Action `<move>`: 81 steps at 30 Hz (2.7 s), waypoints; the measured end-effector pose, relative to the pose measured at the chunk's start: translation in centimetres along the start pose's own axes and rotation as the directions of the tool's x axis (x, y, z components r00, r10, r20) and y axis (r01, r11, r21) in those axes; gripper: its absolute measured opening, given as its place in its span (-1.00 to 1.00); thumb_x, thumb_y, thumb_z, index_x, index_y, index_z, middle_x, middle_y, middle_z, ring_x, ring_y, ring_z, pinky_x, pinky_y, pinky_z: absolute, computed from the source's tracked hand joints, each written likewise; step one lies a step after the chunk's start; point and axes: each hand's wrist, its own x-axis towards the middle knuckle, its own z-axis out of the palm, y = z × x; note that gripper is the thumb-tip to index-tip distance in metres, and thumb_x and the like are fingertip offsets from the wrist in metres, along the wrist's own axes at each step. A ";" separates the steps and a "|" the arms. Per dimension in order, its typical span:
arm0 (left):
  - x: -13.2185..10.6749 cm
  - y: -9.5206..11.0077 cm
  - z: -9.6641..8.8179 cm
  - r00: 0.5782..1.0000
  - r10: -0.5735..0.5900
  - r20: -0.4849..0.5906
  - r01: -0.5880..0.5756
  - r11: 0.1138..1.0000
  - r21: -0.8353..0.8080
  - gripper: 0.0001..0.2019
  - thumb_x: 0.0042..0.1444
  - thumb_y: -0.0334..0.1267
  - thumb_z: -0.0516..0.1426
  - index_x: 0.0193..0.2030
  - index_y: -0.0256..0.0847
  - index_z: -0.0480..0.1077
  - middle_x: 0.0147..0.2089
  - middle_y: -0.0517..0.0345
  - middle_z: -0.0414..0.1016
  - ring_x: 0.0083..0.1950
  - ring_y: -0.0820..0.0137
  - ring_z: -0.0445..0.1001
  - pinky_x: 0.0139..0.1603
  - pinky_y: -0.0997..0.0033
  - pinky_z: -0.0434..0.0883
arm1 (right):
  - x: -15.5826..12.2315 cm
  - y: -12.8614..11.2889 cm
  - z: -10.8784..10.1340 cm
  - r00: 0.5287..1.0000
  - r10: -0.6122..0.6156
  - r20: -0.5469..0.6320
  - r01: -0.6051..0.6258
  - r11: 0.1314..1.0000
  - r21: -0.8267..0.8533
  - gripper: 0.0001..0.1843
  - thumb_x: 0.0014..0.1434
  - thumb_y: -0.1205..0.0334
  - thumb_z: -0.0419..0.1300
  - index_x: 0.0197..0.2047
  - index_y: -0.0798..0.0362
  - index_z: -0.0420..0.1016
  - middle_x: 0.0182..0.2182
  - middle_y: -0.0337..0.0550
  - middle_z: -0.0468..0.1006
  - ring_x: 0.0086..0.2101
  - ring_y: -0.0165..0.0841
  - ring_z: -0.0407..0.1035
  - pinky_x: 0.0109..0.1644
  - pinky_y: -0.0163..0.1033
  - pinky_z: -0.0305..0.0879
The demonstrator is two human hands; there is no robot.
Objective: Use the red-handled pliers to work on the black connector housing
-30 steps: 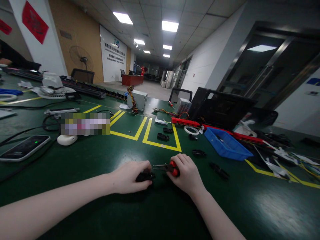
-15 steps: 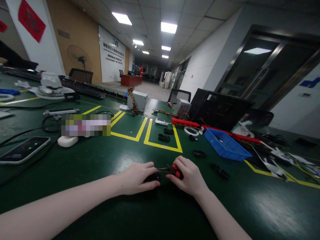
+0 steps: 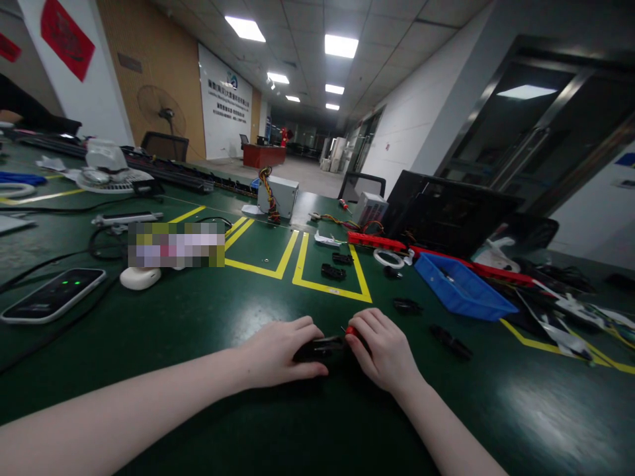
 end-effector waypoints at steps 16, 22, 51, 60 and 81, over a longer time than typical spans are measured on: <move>0.3 -0.5 0.5 0.997 -0.021 0.070 0.013 0.994 0.108 -0.60 0.23 0.05 0.14 0.06 -0.16 0.33 -0.08 0.06 0.57 -0.17 0.17 0.58 -0.30 0.36 0.38 | 0.3 -0.2 0.1 0.988 0.015 0.153 -0.017 1.000 0.013 -0.62 0.28 -0.10 0.02 -0.39 0.03 0.29 -0.39 -0.11 0.40 -0.39 -0.30 0.23 -0.30 -0.18 0.14; 0.3 -0.5 0.3 0.997 -0.007 0.075 0.002 0.997 0.074 -0.63 0.24 0.03 0.14 0.05 -0.16 0.34 -0.13 0.08 0.58 -0.21 0.21 0.57 -0.33 0.39 0.34 | 0.5 -0.3 0.1 0.974 0.028 0.224 -0.044 0.997 0.063 -0.58 0.09 -0.15 0.25 -0.40 0.01 0.26 -0.39 -0.17 0.41 -0.38 -0.32 0.26 -0.32 -0.20 0.14; 0.1 -0.4 0.1 0.993 0.038 0.114 -0.042 0.999 0.034 -0.63 0.19 0.06 0.18 0.00 -0.12 0.36 -0.20 0.15 0.56 -0.26 0.28 0.55 -0.37 0.45 0.29 | 0.3 -0.7 0.0 0.974 0.021 0.226 -0.032 0.999 0.042 -0.78 -0.03 0.23 0.25 -0.43 -0.01 0.22 -0.42 -0.22 0.39 -0.40 -0.34 0.23 -0.31 -0.22 0.14; 0.0 -0.1 0.3 0.999 0.008 0.032 -0.011 0.995 0.098 -0.54 0.16 0.02 0.21 0.14 -0.08 0.29 -0.08 0.10 0.57 -0.15 0.20 0.57 -0.21 0.34 0.40 | 0.4 -0.8 0.1 0.968 0.086 0.237 -0.101 0.994 0.051 -0.81 -0.01 0.24 0.23 -0.42 0.00 0.24 -0.42 -0.20 0.40 -0.39 -0.33 0.23 -0.30 -0.20 0.14; -0.3 -0.1 -0.2 1.000 0.014 -0.026 -0.016 0.998 -0.059 -0.61 0.21 -0.05 0.16 0.14 -0.08 0.36 -0.11 0.17 0.59 -0.19 0.30 0.56 -0.22 0.41 0.36 | 0.0 -0.4 0.0 0.985 0.139 0.105 -0.142 0.989 0.029 -0.84 -0.02 0.25 0.23 -0.40 0.03 0.28 -0.38 -0.16 0.41 -0.36 -0.31 0.22 -0.26 -0.20 0.11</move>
